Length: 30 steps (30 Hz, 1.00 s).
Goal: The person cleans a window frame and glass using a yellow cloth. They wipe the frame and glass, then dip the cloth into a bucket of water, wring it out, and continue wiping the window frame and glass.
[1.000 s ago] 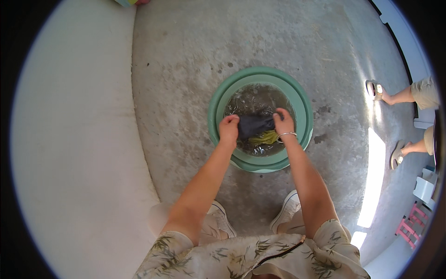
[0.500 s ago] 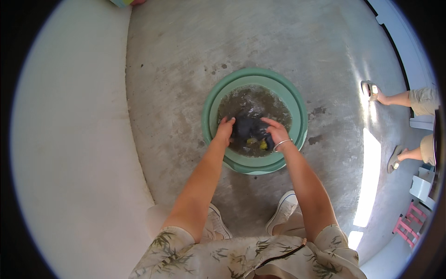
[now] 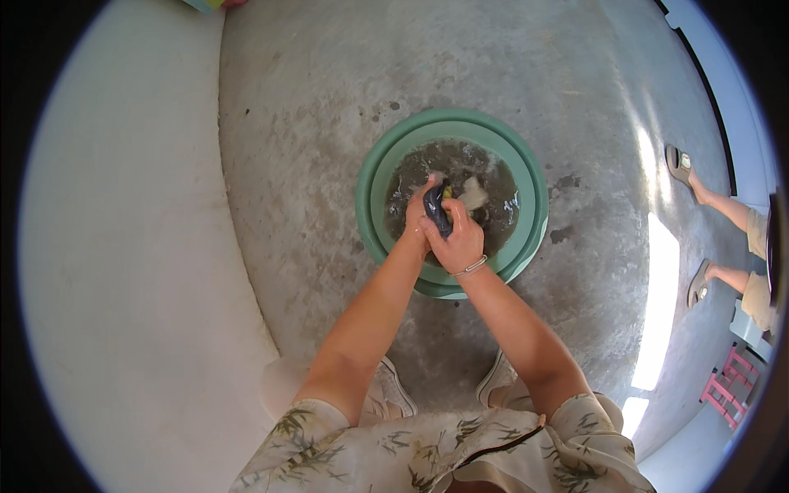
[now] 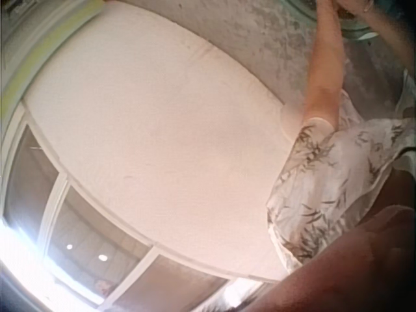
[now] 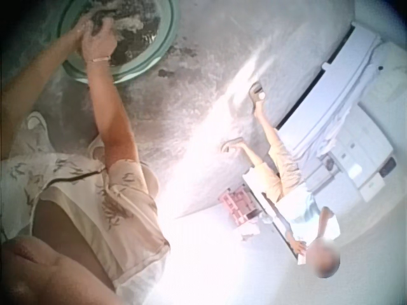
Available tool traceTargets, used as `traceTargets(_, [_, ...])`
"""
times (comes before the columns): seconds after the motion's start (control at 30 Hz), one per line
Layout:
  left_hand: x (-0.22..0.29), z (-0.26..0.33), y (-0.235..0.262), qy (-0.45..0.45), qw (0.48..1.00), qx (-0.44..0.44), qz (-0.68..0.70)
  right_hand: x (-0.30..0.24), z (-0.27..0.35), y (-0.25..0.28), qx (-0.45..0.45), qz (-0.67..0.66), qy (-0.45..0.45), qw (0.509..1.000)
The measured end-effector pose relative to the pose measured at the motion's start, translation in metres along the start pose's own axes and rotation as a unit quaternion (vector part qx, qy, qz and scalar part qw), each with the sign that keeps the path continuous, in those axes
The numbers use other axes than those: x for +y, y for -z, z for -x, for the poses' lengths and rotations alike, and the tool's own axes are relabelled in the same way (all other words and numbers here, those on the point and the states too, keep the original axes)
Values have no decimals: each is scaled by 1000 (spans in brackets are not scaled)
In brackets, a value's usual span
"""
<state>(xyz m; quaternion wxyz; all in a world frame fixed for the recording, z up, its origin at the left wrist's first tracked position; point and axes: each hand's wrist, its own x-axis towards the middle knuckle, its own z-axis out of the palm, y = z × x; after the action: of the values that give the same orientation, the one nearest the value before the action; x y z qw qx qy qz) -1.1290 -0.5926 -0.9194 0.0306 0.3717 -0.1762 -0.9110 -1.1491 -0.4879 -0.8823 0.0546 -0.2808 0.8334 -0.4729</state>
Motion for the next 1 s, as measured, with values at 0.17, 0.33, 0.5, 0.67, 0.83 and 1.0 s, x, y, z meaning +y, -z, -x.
traceTargets(0.17, [-19, -4, 22, -218, 876, 146, -404, 49, -51, 5, -226, -4, -253, 941])
traceTargets(0.33, [9, 5, 35, -161, 918, 259, -253, 129, -42, 11, -31, -17, -285, 958])
traceTargets(0.5, [-3, -2, 77, -101, 625, 81, -769, 125, -6, -8, -277, 213, -142, 926])
traceTargets(0.67, [-4, -27, 61, 50, 894, 194, -400, 147, -13, -9, -103, -98, -309, 941])
traceTargets(0.83, [13, -42, 69, 79, 989, 110, -51, 29, -3, 9, -165, -349, -191, 903])
traceTargets(1.0, [17, -25, 65, -76, 991, -13, -109, -22, 18, 0, -47, -163, -77, 983])
